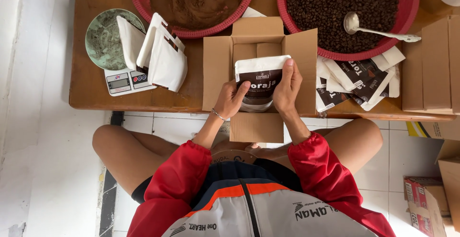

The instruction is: The person packs coffee bean bags into a cardboard box by hand, then closes the box and moves it to a stack of other boxes.

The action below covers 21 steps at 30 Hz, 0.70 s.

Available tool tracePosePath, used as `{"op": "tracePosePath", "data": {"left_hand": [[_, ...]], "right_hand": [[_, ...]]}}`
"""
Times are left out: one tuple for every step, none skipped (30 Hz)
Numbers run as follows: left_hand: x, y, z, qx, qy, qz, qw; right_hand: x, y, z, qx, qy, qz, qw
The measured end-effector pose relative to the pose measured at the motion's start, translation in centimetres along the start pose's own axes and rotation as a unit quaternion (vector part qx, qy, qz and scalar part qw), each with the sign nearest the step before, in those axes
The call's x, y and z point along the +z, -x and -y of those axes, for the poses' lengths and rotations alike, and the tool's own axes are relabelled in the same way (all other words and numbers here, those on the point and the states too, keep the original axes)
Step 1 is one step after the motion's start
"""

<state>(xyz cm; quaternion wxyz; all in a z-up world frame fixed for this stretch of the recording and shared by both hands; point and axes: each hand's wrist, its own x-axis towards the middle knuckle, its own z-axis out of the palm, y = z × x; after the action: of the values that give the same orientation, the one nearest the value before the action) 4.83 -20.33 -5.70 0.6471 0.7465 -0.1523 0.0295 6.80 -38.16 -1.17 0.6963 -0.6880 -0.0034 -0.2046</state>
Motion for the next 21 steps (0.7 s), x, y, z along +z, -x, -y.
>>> {"op": "tracePosePath", "data": {"left_hand": [[-0.1,0.0,-0.2,0.005,0.001,0.002,1.0],[0.0,0.0,0.0,0.005,0.002,-0.001,1.0],[0.1,0.1,0.2,0.009,0.005,-0.004,1.0],[0.2,0.1,0.3,0.014,0.007,-0.006,1.0],[0.1,0.0,-0.5,0.015,0.007,-0.009,1.0],[0.0,0.0,-1.3,0.018,0.009,-0.009,1.0],[-0.1,-0.1,-2.1,0.022,0.011,-0.009,1.0],[-0.1,-0.2,-2.5,0.023,0.011,-0.011,1.0],[-0.1,-0.2,-2.9,0.026,0.011,-0.012,1.0],[-0.1,-0.3,-3.3,0.029,0.01,-0.013,0.999],[0.0,-0.2,-2.7,0.03,0.01,-0.015,0.999],[0.1,-0.2,-2.2,0.026,0.011,-0.011,1.0],[0.2,-0.1,-1.7,0.022,0.013,-0.008,1.0],[0.2,-0.1,-1.5,0.023,0.013,-0.01,1.0],[0.3,-0.1,-1.2,0.021,0.01,-0.008,1.0],[0.4,0.0,-1.0,0.018,0.008,-0.005,1.0],[0.4,0.0,-1.3,0.019,0.008,-0.007,1.0],[0.4,0.0,-1.6,0.007,0.033,-0.008,0.999],[0.4,0.0,-1.8,-0.005,0.057,-0.01,0.998],[0.1,-0.1,-3.1,-0.004,0.057,-0.012,0.998],[-0.3,-0.2,-4.4,-0.005,0.068,-0.007,0.998]], "right_hand": [[0.0,0.0,0.0,-0.006,0.008,0.002,1.0],[0.1,0.1,0.1,-0.007,0.008,0.005,1.0],[0.1,0.1,0.4,-0.014,0.015,0.004,1.0],[0.2,0.1,0.6,-0.021,0.022,0.003,1.0],[0.5,0.2,1.5,-0.022,0.021,0.006,1.0],[0.7,0.4,2.5,-0.014,0.026,0.006,1.0],[1.0,0.5,3.5,-0.006,0.031,0.007,0.999],[1.1,0.6,3.8,-0.007,0.031,0.008,0.999],[1.3,0.7,4.2,-0.006,0.029,0.007,1.0],[1.4,0.8,4.5,-0.005,0.027,0.005,1.0],[1.5,0.8,4.7,-0.007,0.027,0.007,1.0],[1.6,0.9,4.9,-0.002,0.03,0.0,1.0],[1.7,1.0,5.0,0.003,0.033,-0.007,0.999],[1.3,0.9,4.2,0.001,0.033,-0.005,0.999],[0.9,0.8,3.4,0.002,0.016,-0.015,1.0],[0.5,0.8,2.5,0.003,-0.001,-0.024,1.0],[0.5,0.9,2.5,0.002,-0.001,-0.022,1.0],[0.5,1.0,2.5,0.001,-0.003,-0.027,1.0],[0.5,1.0,2.5,0.001,-0.004,-0.033,0.999],[0.8,1.2,3.2,-0.001,-0.005,-0.031,1.0],[1.2,1.3,4.0,-0.009,0.004,-0.023,1.0]]}}
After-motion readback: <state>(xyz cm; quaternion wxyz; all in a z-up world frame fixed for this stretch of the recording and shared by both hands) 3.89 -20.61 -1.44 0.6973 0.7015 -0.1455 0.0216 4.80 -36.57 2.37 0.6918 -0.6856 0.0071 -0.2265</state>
